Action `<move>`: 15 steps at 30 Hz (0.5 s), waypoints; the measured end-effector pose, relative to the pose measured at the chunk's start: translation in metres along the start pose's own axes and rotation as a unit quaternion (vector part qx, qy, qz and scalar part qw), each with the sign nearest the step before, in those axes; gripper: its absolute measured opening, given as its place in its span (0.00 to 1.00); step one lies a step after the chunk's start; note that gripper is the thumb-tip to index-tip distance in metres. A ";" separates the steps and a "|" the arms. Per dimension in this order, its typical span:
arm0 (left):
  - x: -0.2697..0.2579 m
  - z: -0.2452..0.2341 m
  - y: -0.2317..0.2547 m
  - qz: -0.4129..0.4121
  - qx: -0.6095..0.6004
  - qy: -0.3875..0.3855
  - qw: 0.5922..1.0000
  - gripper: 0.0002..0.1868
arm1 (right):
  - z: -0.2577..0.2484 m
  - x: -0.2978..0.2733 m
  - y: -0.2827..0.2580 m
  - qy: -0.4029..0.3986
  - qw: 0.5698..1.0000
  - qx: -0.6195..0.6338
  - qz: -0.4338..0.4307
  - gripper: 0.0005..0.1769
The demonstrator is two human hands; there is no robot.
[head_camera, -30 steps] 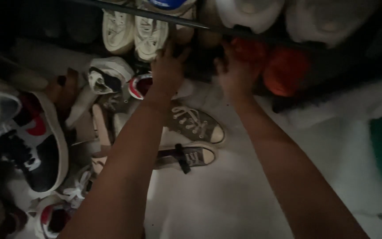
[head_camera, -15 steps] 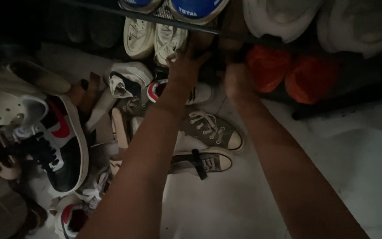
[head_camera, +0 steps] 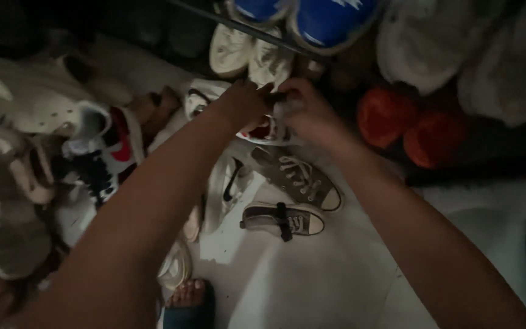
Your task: The recorder is cleaning and organizing a large pile of shoes on the floor.
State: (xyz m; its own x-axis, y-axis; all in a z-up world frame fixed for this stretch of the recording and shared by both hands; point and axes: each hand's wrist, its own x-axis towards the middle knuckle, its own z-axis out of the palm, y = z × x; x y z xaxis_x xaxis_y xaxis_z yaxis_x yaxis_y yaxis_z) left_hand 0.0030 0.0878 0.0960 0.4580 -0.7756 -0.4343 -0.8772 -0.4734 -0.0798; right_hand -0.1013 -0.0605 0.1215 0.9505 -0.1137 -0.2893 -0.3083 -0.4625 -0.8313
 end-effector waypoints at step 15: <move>-0.242 -0.009 -0.059 -0.356 -0.300 0.047 0.884 0.30 | 0.045 -0.036 -0.145 -0.080 0.995 0.064 0.006 0.39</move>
State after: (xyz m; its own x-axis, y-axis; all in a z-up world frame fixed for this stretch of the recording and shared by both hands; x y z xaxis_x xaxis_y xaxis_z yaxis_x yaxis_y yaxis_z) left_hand -0.0544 0.2994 0.2139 0.8983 -0.2102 -0.3860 -0.1413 -0.9697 0.1993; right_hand -0.0928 0.0505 0.2310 0.9314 0.0269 -0.3630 -0.3323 -0.3445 -0.8780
